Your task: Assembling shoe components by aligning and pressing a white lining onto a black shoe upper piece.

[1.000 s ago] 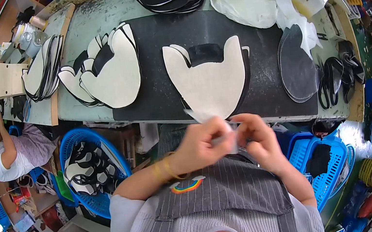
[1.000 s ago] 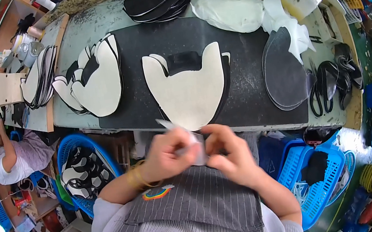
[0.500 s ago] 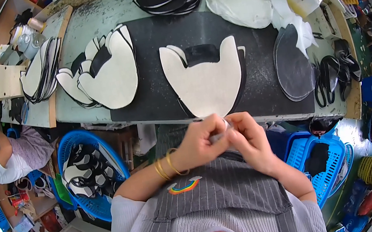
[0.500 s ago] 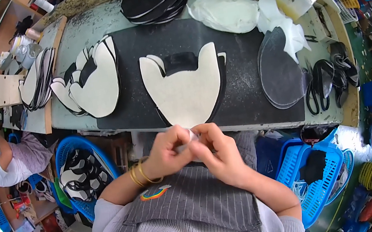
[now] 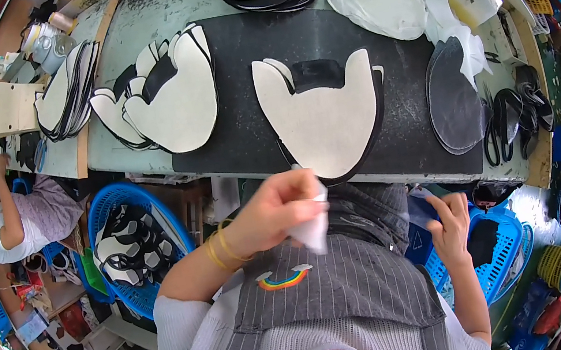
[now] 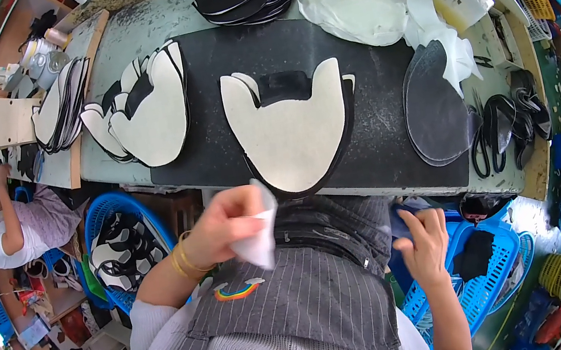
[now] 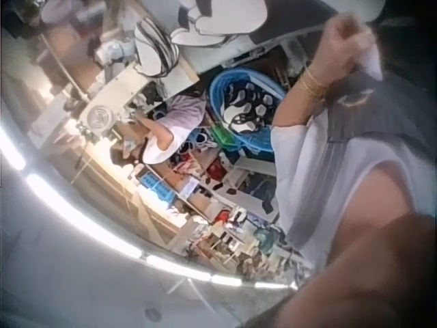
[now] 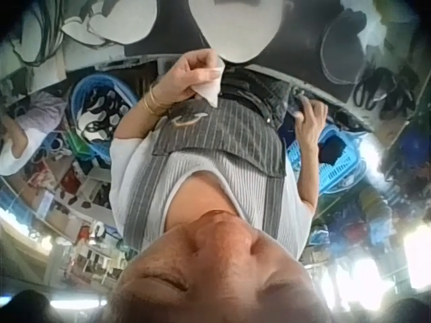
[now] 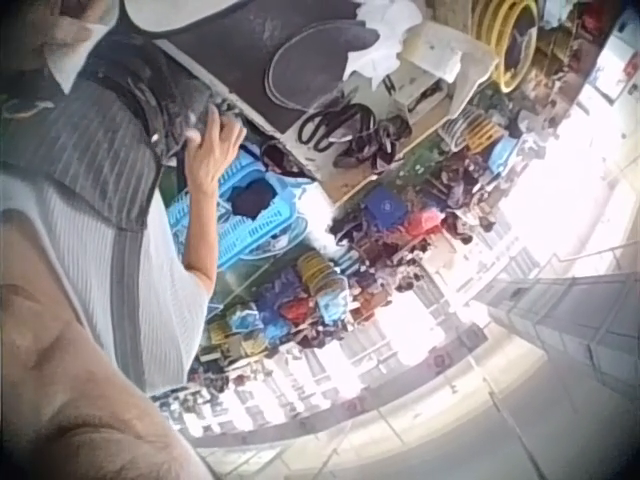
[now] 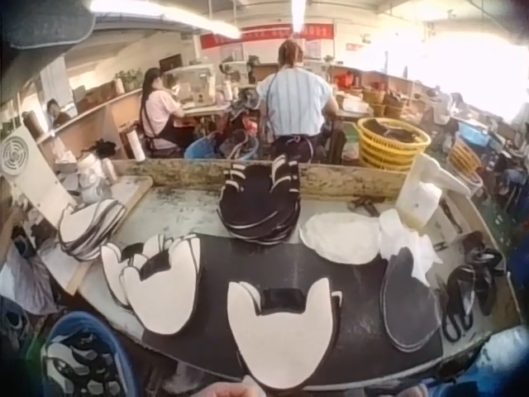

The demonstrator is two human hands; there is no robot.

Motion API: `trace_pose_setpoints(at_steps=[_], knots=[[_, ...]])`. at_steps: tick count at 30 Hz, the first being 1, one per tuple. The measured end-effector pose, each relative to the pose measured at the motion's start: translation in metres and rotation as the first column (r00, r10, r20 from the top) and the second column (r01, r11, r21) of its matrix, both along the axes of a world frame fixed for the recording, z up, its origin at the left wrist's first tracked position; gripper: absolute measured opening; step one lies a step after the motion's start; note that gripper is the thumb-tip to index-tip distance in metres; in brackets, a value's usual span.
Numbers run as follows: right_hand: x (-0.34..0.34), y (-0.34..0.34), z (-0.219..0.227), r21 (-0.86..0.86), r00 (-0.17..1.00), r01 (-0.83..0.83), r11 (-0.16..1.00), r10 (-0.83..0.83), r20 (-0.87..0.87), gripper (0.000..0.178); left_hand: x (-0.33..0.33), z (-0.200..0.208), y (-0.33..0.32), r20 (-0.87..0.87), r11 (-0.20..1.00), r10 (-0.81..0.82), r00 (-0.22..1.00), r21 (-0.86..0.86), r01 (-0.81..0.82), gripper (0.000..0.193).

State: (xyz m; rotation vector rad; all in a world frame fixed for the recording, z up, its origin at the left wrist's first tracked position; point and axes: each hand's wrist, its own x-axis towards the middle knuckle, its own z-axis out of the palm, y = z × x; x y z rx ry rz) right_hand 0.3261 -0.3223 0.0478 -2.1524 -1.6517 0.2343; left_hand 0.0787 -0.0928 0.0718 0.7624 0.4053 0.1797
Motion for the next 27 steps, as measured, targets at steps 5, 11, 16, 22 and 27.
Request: trace_pose_setpoints(at_steps=[5,11,16,22,27], knots=[[-0.064,0.079,0.030,0.034,0.781,-0.262,0.964,0.233,-0.580,0.038,0.032,0.017,-0.027,-0.048,0.781,-0.023,0.999,0.622,0.048,0.025],[-0.046,0.116,0.021,-0.069,0.364,-0.142,0.987,-0.013,-0.931,0.013,0.021,-0.023,0.012,0.036,0.775,-0.034,0.999,0.632,0.003,0.027],[-0.031,0.153,0.003,-0.132,0.451,0.044,0.990,-0.137,-0.882,0.018,0.020,-0.026,0.027,-0.167,0.889,0.340,0.926,0.378,-0.258,0.014],[-0.030,0.160,-0.030,-0.176,0.586,0.033,0.984,-0.161,-0.794,0.014,0.016,-0.061,0.022,-0.282,0.747,0.487,0.827,0.625,-0.227,0.018],[-0.030,0.160,-0.033,-0.181,0.602,-0.004,0.984,-0.142,-0.786,0.015,0.014,-0.061,0.019,-0.304,0.678,0.526,0.794,0.714,-0.175,0.024]])
